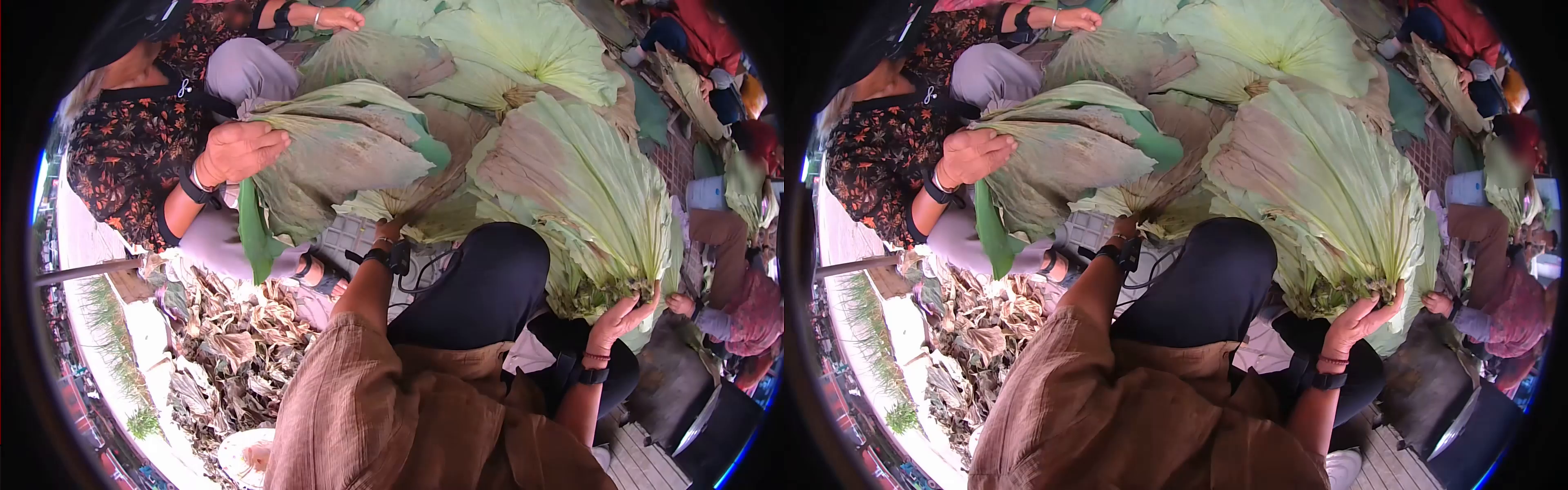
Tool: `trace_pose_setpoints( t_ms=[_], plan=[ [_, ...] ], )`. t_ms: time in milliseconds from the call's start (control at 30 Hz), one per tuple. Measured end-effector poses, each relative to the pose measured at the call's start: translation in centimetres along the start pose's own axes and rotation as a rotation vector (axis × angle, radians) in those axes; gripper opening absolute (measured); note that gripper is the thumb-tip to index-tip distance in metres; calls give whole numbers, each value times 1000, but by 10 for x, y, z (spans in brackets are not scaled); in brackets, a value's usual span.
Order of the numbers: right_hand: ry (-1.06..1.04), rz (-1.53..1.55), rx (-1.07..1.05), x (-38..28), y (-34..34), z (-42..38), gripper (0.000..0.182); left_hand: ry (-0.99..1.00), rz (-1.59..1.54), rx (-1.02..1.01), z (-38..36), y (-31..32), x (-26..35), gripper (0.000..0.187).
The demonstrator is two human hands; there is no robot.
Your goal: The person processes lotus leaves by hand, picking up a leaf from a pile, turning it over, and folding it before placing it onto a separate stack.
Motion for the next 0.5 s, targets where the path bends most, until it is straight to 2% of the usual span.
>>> trace_pose_setpoints(
  t_ms=[133,200,233,300,333,400,433,500],
  plan=[
    [-7,5,6,5,1,-1,50,113,-27,12,16,10,1,43],
    [-15,-17,-1,3,2,-1,50,-51,-338,53,18,12,-17,38],
    [-18,-36,-5,2,2,-1,50,-51,-341,51,34,30,-32,38],
    [-25,-45,5,0,2,-1,49,-156,-902,106,73,76,-84,36],
    [-29,-53,15,-1,2,-1,47,-154,-904,107,60,59,-69,36],
    [-39,-73,12,-2,1,-1,48,-19,-369,68,17,-1,-5,41],
    [-47,-94,8,-3,1,0,48,-15,-373,71,27,9,-13,41],
    [-36,-98,-11,-1,3,1,50,-198,-819,191,40,22,-46,50]
  ],
)
Point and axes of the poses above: each hand's wrist, its own z-axis towards the middle knuckle, its own y-axis out of the palm, x = y × z, the point moved 10 cm from there along z, towards the middle knuckle, and after that the axes turned 15 degrees about -z, right-handed, at the moved point
